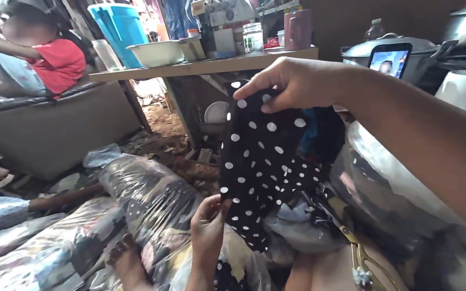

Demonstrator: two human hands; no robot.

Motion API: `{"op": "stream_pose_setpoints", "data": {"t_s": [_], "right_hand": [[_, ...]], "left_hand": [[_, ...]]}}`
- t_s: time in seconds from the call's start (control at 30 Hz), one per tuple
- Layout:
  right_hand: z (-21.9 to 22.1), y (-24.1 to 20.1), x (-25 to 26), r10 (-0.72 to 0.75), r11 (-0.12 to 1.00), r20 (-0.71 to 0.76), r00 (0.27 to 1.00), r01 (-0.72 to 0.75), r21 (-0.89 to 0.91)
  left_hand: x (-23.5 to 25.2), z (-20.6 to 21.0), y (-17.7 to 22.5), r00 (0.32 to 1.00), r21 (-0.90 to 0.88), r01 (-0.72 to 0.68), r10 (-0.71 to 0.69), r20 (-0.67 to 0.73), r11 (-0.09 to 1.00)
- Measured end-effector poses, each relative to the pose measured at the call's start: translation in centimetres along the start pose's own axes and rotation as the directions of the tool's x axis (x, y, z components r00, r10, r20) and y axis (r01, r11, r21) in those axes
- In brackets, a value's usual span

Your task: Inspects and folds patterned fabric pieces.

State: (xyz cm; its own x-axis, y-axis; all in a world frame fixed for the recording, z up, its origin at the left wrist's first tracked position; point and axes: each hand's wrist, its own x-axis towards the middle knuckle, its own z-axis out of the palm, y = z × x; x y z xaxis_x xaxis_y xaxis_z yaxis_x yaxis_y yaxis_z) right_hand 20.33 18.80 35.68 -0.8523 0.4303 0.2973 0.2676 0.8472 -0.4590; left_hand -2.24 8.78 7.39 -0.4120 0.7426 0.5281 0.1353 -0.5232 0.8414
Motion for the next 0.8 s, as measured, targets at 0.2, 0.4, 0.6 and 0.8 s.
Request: {"op": "stream_pose_setpoints", "data": {"t_s": [0.2,0.4,0.6,0.8], "right_hand": [[-0.2,0.2,-0.5,0.095,0.994,-0.04,0.995,-0.093,0.056],[-0.6,0.0,-0.8,0.116,0.992,-0.057,0.992,-0.112,0.064],[-0.8,-1.0,-1.3,0.046,0.998,-0.053,0.998,-0.047,-0.028],[-1.3,0.1,-2.1,-0.171,0.982,-0.004,0.985,0.17,-0.08]], "left_hand": [[-0.2,-0.5,0.5,0.998,0.013,-0.064,0.063,0.019,0.998],[-0.7,-0.8,2.5,0.976,-0.261,0.167,-0.123,0.178,0.951],[-2.0,0.6,1.5,0.864,-0.21,0.354,-0.233,0.446,0.911],[-1.7,3.3,-0.4,0.991,0.342,-0.089,0.05,0.123,0.936]]}}
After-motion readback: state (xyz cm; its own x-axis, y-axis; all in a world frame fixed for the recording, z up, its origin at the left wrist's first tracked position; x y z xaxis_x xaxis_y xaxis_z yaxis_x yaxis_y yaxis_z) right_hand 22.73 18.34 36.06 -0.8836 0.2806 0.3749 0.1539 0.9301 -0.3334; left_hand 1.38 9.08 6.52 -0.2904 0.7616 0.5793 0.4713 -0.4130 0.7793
